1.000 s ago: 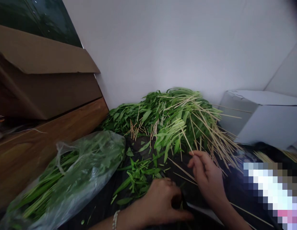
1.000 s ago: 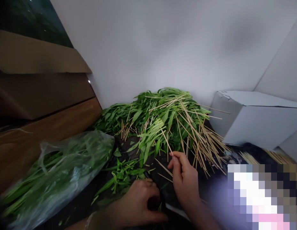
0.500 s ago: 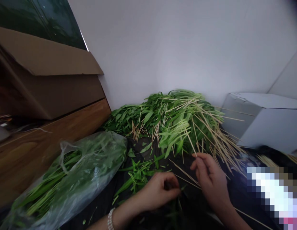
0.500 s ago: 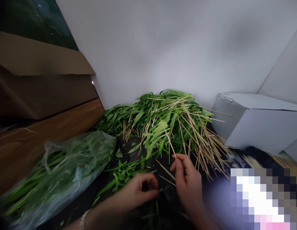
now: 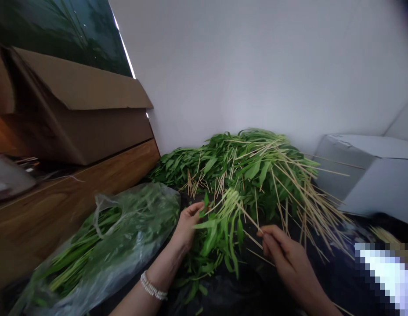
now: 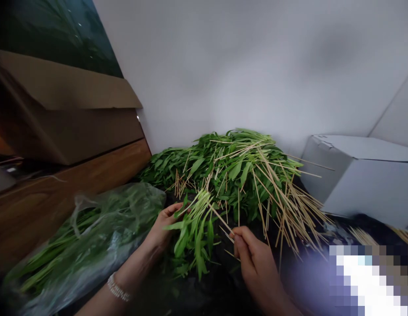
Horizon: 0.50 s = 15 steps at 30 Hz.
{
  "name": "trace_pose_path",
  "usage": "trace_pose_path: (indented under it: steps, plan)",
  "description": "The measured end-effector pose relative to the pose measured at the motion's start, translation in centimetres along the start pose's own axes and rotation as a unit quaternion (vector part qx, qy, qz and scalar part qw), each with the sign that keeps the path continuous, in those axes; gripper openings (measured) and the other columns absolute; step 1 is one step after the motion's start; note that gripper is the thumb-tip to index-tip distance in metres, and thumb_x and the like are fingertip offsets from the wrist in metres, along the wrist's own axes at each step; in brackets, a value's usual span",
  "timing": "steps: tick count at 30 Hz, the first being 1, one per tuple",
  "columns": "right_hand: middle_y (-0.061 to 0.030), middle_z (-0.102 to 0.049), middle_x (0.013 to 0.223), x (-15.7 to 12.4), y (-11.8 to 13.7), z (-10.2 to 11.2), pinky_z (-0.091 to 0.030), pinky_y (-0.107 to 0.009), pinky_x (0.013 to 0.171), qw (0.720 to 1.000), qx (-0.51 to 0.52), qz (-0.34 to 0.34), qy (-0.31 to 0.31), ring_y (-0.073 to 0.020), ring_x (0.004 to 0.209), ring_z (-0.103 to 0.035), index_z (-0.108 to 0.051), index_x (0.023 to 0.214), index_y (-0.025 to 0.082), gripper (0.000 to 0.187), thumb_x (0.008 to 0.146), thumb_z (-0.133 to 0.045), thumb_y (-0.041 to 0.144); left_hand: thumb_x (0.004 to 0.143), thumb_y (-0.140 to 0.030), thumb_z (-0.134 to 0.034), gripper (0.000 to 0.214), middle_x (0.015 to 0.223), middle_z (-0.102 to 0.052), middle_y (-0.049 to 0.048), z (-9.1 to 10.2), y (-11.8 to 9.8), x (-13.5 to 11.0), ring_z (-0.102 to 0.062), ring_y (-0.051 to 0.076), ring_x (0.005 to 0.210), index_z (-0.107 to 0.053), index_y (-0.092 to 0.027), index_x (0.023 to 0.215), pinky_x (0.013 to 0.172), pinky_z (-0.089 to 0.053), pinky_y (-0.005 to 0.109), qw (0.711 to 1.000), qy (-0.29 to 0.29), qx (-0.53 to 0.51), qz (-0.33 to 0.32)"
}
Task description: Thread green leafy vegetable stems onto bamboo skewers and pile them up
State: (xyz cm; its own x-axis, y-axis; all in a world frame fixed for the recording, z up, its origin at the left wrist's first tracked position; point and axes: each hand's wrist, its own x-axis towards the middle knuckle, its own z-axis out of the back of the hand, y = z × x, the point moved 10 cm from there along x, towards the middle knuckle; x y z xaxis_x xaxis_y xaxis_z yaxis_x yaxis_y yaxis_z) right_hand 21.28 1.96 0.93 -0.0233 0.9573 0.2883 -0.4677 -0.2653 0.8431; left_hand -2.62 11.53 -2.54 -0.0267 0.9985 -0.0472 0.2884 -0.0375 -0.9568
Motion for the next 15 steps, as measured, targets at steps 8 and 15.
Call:
trace_pose_path:
  steps: [8,15]
  plan:
    - [0.0039,-0.048,0.062,-0.2,1.0,-3.4,-0.033,-0.024,0.056,0.99,-0.021,0.031,0.135,-0.0121,0.057,-0.046,-0.056,0.082,0.022,0.032,0.097,-0.033,0.04,0.062,-0.041,-0.08,0.038,0.074,-0.073,0.0027,1.6,-2.5,0.1,-0.063,0.014,0.065,-0.073,-0.014,0.088,0.065,-0.047,0.024,0.994,-0.065,0.017,-0.086]
    - [0.0032,-0.048,0.064,-0.8,1.0,-4.1,-0.03,-0.023,0.053,0.98,0.022,-0.009,0.198,-0.0121,0.06,-0.044,-0.057,0.079,0.022,0.035,0.095,-0.036,0.045,0.067,-0.04,-0.076,0.037,0.086,-0.072,0.0054,4.1,-3.9,0.5,-0.063,0.016,0.082,-0.072,-0.013,0.093,0.078,-0.046,0.026,0.979,-0.136,0.032,-0.148]
